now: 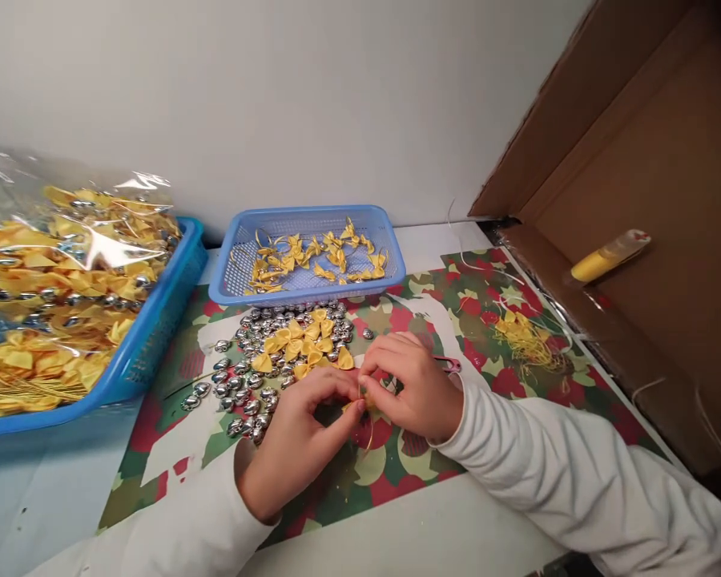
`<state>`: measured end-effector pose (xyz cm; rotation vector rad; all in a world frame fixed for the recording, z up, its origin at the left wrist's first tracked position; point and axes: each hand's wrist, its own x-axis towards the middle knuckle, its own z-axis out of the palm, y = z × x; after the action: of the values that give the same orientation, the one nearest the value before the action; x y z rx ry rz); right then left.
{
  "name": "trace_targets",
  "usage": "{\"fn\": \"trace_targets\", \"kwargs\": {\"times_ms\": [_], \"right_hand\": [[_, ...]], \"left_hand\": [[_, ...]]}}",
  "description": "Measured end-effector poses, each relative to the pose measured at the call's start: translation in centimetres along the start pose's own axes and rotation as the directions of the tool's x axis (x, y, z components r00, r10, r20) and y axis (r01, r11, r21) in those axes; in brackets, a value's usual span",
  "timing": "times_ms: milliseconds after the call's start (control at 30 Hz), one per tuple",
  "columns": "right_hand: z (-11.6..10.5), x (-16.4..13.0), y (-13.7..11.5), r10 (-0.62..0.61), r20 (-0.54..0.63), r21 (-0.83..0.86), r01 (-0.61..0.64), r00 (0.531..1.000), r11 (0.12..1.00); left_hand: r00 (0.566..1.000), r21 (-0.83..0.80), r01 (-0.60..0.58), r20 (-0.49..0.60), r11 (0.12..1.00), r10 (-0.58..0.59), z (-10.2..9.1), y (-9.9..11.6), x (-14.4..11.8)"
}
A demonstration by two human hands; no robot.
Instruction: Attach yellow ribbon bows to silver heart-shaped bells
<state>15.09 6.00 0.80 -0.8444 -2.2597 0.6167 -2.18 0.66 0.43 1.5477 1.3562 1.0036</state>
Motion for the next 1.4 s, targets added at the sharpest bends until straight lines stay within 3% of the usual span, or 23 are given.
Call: {"fn": "trace_targets", "kwargs": {"times_ms": [200, 367, 700, 933, 1233, 1400], "right_hand": [[0.6, -0.2, -0.1, -0.075, -0.070, -0.043, 0.072, 0.995, 0.996], [0.8, -0.4, -0.3, -0.128, -0.131, -0.050, 0.122, 0.983, 0.991], [1.4, -0.9, -0.8, 0.139, -0.140, 0.114, -0.124, 0.980, 0.986], [0.5, -0.5, -0.7, 0.101, -0.002, 0.018, -0.101, 0.995, 0.995], [0.6, -0.9, -1.6, 0.253, 0.019, 0.055, -0.254, 0.967, 0.966], [1.1, -1.2, -1.8, 0.339, 0.014, 0.092, -0.339, 0.941, 0.936]], "left_hand": [[0.991, -0.132, -0.026, -0.135, 0.991, 0.008, -0.2, -0.1, 0.0], [0.985, -0.131, -0.041, -0.171, 0.991, 0.019, -0.1, -0.3, -0.4], [0.982, -0.019, -0.045, -0.186, 0.999, 0.041, 0.2, -0.2, -0.9], [0.979, 0.142, -0.157, -0.106, 0.977, 0.173, -0.1, -0.3, -1.0], [0.930, 0.287, -0.333, -0.058, 0.898, 0.363, 0.1, -0.2, -1.2], [0.905, 0.459, -0.374, -0.008, 0.806, 0.424, -0.1, -0.5, -1.2]]}}
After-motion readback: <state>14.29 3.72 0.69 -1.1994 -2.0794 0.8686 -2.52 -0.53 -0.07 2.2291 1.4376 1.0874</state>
